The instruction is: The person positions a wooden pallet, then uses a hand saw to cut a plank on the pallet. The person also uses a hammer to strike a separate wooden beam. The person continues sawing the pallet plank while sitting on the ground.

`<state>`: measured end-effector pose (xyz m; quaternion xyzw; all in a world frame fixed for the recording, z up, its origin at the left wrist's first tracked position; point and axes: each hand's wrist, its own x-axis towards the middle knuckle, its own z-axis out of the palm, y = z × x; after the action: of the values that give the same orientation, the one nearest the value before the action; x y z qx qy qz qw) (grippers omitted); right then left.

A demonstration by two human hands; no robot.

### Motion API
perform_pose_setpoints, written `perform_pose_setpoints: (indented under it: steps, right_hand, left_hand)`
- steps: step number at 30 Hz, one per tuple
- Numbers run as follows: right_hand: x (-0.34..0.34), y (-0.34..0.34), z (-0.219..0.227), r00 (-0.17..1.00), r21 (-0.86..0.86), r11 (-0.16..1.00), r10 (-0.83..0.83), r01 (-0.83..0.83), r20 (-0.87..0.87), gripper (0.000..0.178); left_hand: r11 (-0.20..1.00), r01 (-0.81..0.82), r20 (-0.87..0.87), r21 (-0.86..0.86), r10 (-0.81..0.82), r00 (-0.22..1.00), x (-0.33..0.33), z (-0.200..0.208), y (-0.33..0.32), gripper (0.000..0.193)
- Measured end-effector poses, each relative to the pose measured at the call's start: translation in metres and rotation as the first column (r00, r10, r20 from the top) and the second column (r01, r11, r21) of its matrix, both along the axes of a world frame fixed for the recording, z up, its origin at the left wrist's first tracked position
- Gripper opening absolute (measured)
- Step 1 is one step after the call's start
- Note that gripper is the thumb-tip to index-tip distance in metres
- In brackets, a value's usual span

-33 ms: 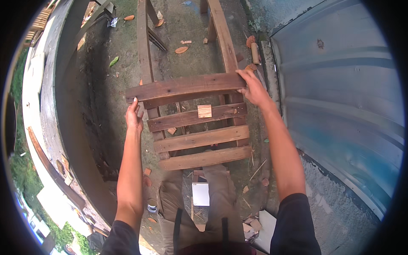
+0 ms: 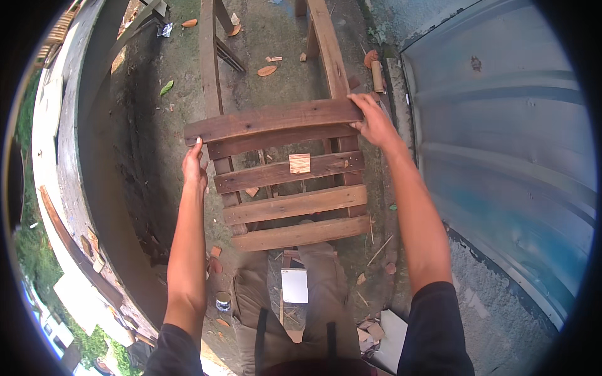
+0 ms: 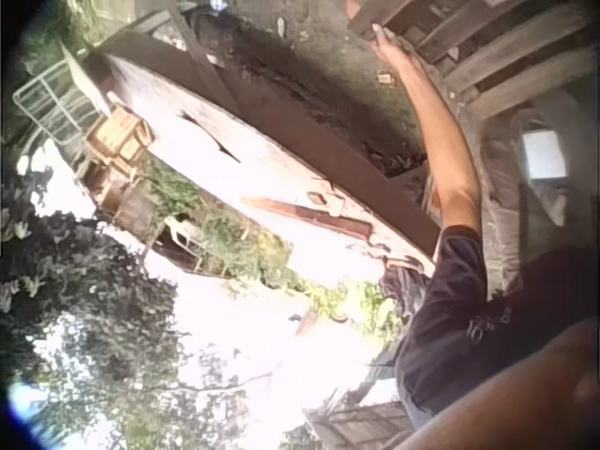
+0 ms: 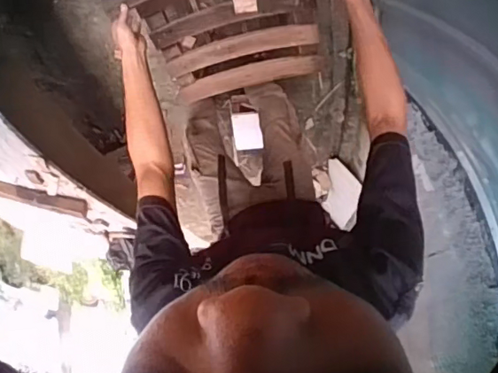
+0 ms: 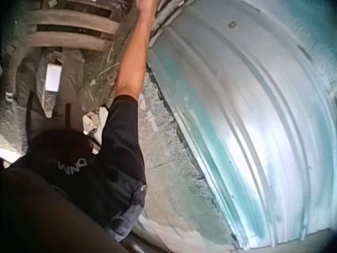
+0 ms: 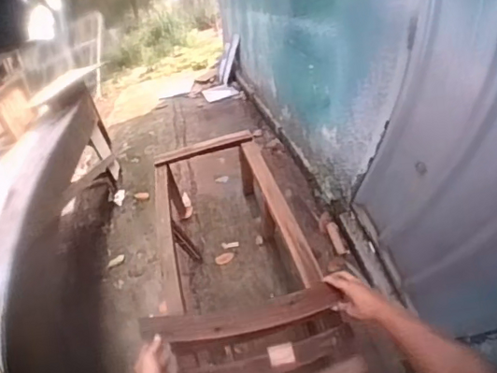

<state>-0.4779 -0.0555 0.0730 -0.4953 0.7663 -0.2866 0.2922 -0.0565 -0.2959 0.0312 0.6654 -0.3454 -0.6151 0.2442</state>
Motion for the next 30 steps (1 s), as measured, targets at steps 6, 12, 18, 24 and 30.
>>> perform_pose_setpoints:
  steps: [6,12,18,24,30]
  right_hand:
    - [-0.047,-0.034,-0.048,0.993,0.047,0.995,0.09,-0.087,-0.071,0.075]
    - [-0.023,-0.031,-0.076,0.989,-0.02,0.992,-0.124,0.123,-0.076,0.085]
    - [0.007,0.003,-0.134,0.785,0.121,0.781,-0.619,0.613,0.017,0.046]
    - [-0.007,-0.001,-0.141,0.606,0.201,0.665,-0.742,0.72,0.285,0.024]
    - [-0.034,0.004,-0.136,0.798,0.236,0.812,-0.577,0.534,0.175,0.033]
  left_hand:
    - [0.961,0.272,0.461,0.042,-0.26,0.848,-0.02,-0.026,-0.029,0.083]
    - [0.892,0.448,0.716,-0.055,-0.278,0.64,0.034,-0.086,-0.022,0.08]
    - [0.942,0.218,0.355,-0.254,-0.118,0.927,-0.002,-0.091,-0.002,0.058]
    - [0.963,0.094,0.268,-0.251,-0.024,0.963,-0.007,-0.09,0.003,0.054]
    - [0.947,0.222,0.501,-0.233,-0.079,0.862,-0.017,-0.066,-0.016,0.056]
